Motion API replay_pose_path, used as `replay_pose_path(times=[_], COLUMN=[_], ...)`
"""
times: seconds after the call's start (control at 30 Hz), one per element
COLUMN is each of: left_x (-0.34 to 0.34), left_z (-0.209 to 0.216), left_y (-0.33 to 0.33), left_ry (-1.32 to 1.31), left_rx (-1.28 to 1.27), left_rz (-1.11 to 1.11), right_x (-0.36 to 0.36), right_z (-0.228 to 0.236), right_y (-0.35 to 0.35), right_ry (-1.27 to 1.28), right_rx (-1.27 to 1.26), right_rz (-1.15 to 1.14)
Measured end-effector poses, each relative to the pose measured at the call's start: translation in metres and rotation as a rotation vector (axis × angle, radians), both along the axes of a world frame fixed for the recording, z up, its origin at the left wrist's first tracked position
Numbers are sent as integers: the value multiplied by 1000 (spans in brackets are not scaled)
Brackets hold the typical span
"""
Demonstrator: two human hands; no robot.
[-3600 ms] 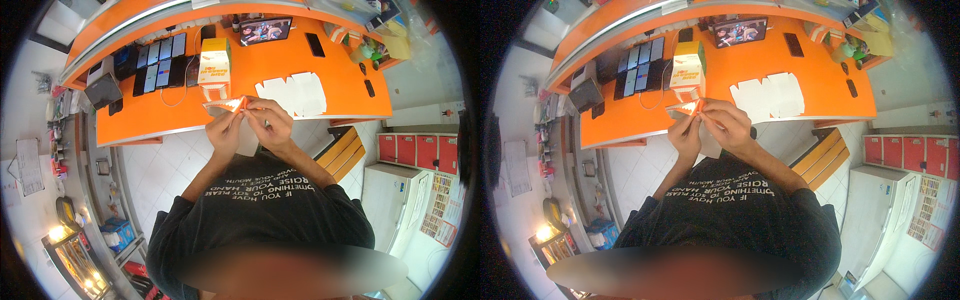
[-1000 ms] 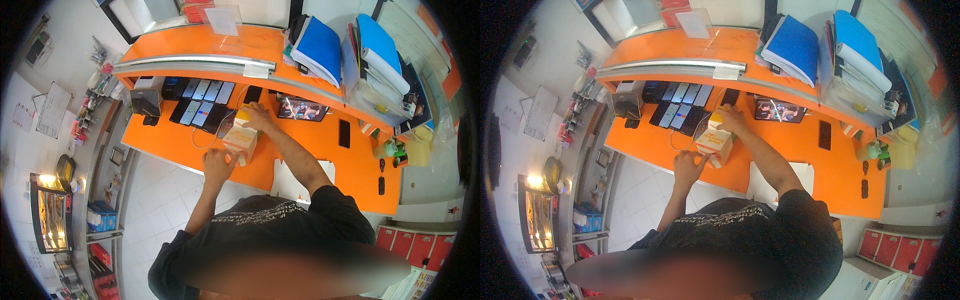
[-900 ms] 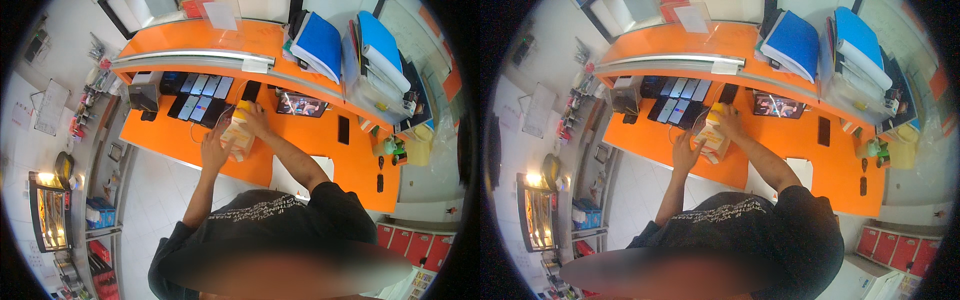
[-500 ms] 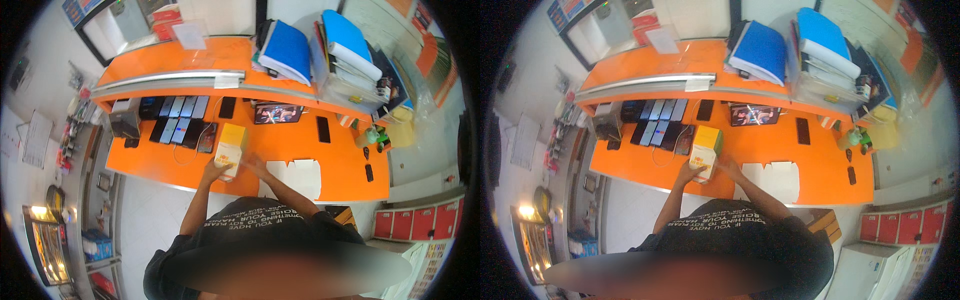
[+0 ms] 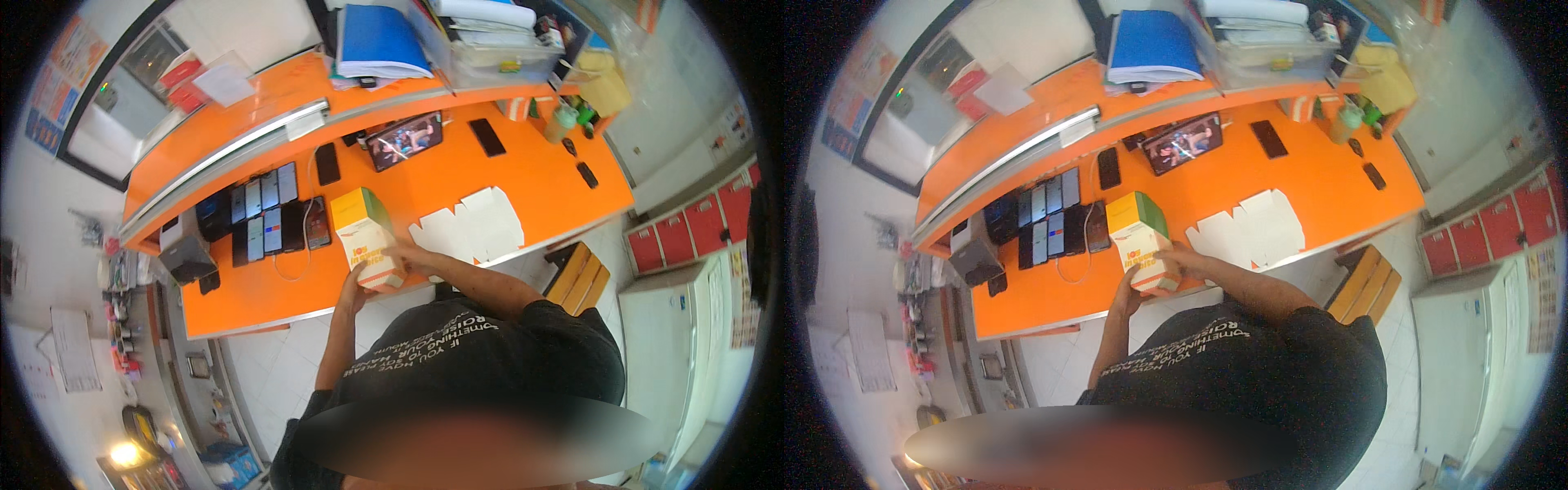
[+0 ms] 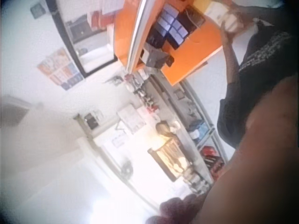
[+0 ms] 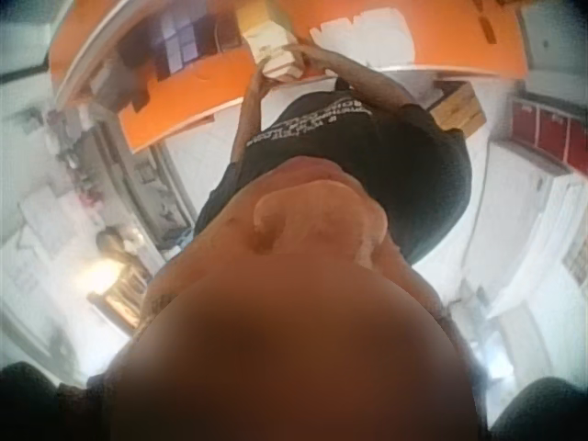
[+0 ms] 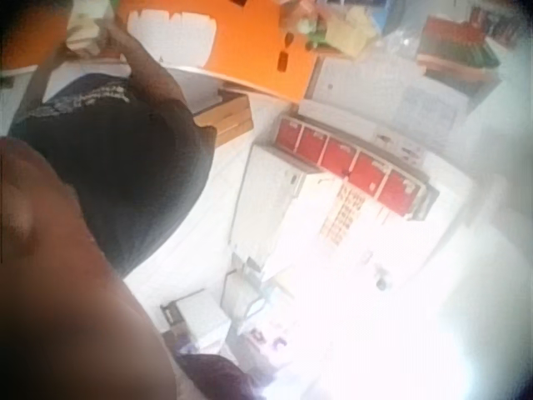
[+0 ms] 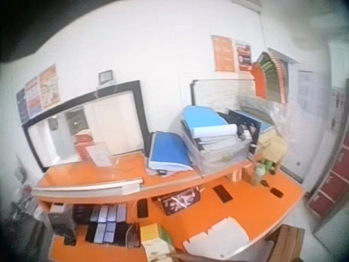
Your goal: The person sits on a bench and folds flat-packed cardboard boxes into their final shape. They manipulate the flaps and edges of the boxes, folding them into rectangular containers. The person handles the boxes one at a time, folding and stacking them on the counter.
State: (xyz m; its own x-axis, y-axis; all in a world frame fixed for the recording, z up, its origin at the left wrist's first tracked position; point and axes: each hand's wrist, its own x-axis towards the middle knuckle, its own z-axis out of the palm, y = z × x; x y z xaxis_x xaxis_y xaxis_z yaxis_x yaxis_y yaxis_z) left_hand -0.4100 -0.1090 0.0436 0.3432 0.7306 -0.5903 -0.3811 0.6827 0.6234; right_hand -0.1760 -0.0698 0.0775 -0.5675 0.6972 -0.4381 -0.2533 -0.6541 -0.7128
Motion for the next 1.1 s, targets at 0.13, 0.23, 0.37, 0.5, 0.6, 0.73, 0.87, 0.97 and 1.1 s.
replay_pose_path(times=[0.13,0.23,0.37,0.5,0.6,0.73,0.87,0.97,1.1], left_x=[41,66,106,136,172,244,362,443,507], left_z=[23,25,23,33,57,48,48,23,-4], left_y=[-32,-56,-66,-49,-14,43,118,184,241], left_ry=[116,255,387,335,481,761,1061,1228,1515], left_rx=[91,162,431,797,952,1161,1164,1186,1076], left_rz=[78,131,-60,-250,-348,-397,-635,-723,-771], right_x=[13,36,93,175,238,327,416,477,527], right_z=[-19,46,14,17,13,-3,-12,-24,-28], right_y=[-31,-58,-80,-83,-86,-89,-98,-94,-81], right_ry=[-49,-129,91,177,203,194,51,25,3], right_rx=[45,90,2,-1,-3,-49,-29,-4,13], right_rz=[-105,-72,-300,-419,-490,-630,-750,-721,-592])
